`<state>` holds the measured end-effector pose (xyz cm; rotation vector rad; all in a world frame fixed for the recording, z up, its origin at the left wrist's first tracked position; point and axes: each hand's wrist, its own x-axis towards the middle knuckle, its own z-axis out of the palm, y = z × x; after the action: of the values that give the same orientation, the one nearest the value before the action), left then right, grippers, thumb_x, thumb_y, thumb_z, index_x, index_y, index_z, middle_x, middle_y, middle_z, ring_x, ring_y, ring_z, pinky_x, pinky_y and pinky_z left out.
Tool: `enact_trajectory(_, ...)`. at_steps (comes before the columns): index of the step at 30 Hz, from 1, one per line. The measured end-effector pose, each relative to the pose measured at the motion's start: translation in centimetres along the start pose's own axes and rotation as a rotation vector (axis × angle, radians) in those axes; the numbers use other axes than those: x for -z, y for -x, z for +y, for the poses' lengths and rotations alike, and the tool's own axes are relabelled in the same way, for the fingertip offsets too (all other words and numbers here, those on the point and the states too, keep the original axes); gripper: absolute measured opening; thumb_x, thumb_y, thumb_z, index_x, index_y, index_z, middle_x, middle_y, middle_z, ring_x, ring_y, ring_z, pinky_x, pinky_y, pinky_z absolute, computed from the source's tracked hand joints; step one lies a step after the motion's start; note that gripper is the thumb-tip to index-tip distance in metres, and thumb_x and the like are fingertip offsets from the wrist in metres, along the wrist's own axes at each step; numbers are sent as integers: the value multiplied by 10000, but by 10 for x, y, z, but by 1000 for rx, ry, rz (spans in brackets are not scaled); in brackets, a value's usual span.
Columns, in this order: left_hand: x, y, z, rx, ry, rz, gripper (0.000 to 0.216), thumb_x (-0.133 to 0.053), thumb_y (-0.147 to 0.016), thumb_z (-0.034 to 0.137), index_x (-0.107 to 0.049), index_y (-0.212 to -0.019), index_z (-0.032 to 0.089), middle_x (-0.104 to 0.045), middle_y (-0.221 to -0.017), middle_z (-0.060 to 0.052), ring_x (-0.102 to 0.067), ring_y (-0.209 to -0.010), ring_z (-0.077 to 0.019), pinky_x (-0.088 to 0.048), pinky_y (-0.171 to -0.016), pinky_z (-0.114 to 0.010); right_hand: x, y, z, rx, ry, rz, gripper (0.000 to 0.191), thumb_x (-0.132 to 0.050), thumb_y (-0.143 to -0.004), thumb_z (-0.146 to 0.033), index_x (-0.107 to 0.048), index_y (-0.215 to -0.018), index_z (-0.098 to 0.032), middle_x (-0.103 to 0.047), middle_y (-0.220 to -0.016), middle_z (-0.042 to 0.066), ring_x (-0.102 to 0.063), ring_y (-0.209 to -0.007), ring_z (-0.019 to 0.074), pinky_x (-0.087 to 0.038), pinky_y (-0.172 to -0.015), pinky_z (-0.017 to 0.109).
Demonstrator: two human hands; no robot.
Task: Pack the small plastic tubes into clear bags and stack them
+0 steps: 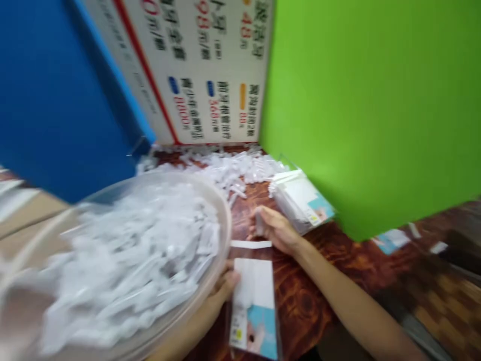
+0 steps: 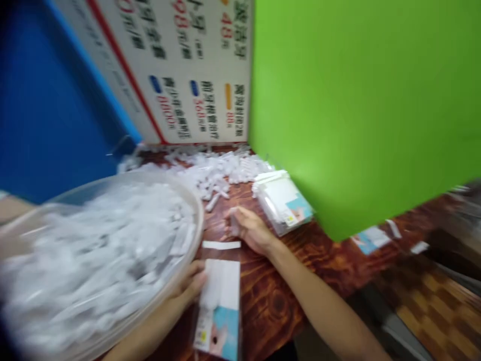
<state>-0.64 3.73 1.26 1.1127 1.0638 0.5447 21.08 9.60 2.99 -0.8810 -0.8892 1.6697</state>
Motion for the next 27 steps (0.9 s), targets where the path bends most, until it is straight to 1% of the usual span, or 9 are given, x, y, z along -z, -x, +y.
enact_trajectory(3, 3, 2, -3, -72, 13, -9, 455, -654, -865, 603, -665, -1066, 195, -753, -970, -56, -675, -997, -267, -522, -958, -393, 0, 4, 0, -39, 67, 4, 374, -784, -790, -537, -694, -903, -192, -649, -810, 11, -615, -721, 161, -513, -725, 288)
enact_trajectory(8, 4, 6, -4, -90, 21, -15, 364, -629, -903, 560, -669, -1011, 215, -730, -923, -31, -652, -959, -246, -501, -954, -366, -5, 8, 1, -59, 80, 36, 352, -810, -770, -503, -718, -886, -184, -615, -743, 2, -562, -645, 133, -469, -598, 235)
enact_trajectory(12, 3, 4, -10, -95, 53, -7, 350, -630, -907, 550, -671, -992, 212, -725, -897, -27, -650, -924, -240, -498, -952, -370, -10, 9, -1, -49, 40, 42, 375, -851, -728, -467, -657, -927, -216, -652, -770, 1, -613, -665, 141, -502, -613, 242)
enact_trajectory(16, 1, 3, -11, -102, 141, -16, 330, -648, -909, 529, -661, -1008, 214, -724, -928, -21, -660, -924, -229, -501, -964, -378, -10, 10, -3, -38, 134, -3, 413, -852, -712, -479, -603, -937, -237, -656, -745, -10, -634, -633, 168, -531, -616, 294)
enact_trajectory(20, -2, 5, -7, -106, 251, -57, 341, -641, -917, 535, -657, -991, 203, -724, -915, -24, -674, -906, -227, -533, -946, -391, -5, 13, -5, 23, 300, -81, 372, -859, -703, -496, -646, -794, -204, -655, -768, 2, -629, -664, 167, -532, -652, 297)
enact_trajectory(22, -4, 5, -5, -121, 286, -60, 357, -642, -917, 541, -659, -993, 193, -729, -934, -32, -680, -904, -225, -542, -942, -394, -3, 13, -8, 43, 396, -182, 393, -803, -763, -552, -684, -717, -181, -674, -800, 35, -643, -743, 181, -537, -736, 310)
enact_trajectory(24, -5, 4, -6, -132, 307, -43, 364, -646, -916, 540, -655, -986, 183, -730, -934, -36, -679, -906, -220, -540, -943, -391, -3, 14, -15, -8, 467, -288, 549, -618, -878, -673, -715, -680, -170, -696, -814, 77, -662, -823, 210, -540, -818, 349)
enact_trajectory(26, -5, 2, -7, -139, 321, -47, 372, -644, -918, 542, -645, -967, 173, -727, -921, -39, -678, -899, -215, -538, -935, -386, -3, 17, -24, -38, 507, -300, 707, -422, -923, -767, -742, -703, -176, -708, -807, 97, -673, -857, 234, -550, -831, 380)
enact_trajectory(27, -4, 1, -7, -145, 320, -64, 380, -646, -917, 546, -640, -973, 170, -728, -925, -44, -680, -899, -215, -539, -927, -383, -4, 21, -29, -14, 543, -272, 701, -431, -908, -782, -758, -743, -184, -714, -810, 95, -675, -852, 241, -556, -815, 382)
